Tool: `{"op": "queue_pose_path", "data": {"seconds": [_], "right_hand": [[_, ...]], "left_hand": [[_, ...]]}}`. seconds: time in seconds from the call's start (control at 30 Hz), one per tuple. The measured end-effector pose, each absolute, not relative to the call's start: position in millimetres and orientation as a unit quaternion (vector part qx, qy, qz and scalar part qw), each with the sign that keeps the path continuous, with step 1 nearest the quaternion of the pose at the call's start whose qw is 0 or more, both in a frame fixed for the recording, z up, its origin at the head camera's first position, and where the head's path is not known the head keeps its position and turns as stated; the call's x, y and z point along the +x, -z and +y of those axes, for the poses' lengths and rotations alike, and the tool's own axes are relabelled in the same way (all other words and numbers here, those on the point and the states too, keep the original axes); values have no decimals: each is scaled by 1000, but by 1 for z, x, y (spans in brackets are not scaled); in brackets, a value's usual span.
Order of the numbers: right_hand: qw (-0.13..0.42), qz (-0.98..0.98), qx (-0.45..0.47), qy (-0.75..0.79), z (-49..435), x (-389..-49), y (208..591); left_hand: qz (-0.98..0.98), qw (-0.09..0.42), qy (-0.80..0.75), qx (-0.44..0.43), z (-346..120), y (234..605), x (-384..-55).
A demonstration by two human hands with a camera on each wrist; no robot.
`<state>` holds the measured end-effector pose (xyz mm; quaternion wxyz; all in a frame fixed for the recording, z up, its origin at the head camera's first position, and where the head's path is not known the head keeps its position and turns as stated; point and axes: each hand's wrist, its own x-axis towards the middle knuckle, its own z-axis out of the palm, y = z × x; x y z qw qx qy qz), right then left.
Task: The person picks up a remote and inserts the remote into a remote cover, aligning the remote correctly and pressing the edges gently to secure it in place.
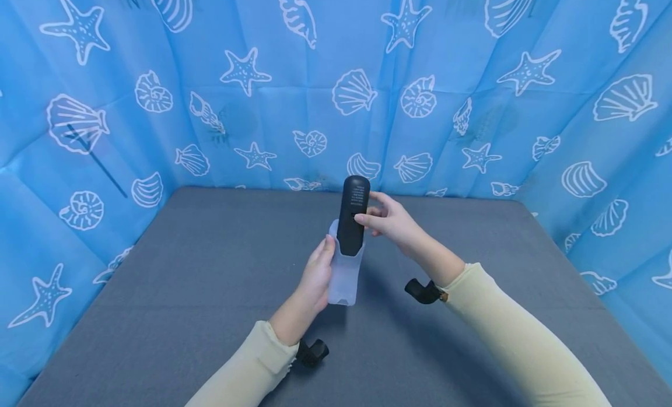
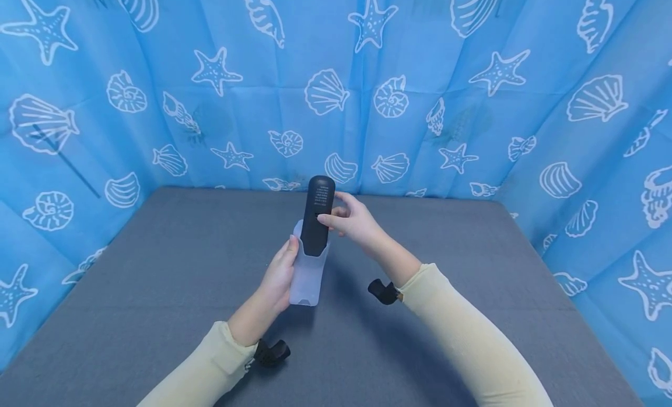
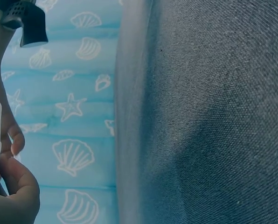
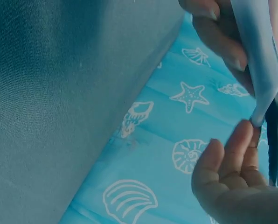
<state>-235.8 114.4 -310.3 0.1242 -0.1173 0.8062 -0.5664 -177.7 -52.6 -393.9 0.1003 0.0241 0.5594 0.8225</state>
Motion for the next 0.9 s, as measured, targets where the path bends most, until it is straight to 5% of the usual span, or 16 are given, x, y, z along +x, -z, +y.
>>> {"op": "queue_pose_path", "data": {"seconds": [0.5,0.9], "right_hand": [[82,811,-129,564,111,-229,316],[17,827,-175,534,111,-229,323]], "left_hand": [[619,11,-785,-26,-56,394,-187],[693,-10,-720,-17,-58,387,-190]]}}
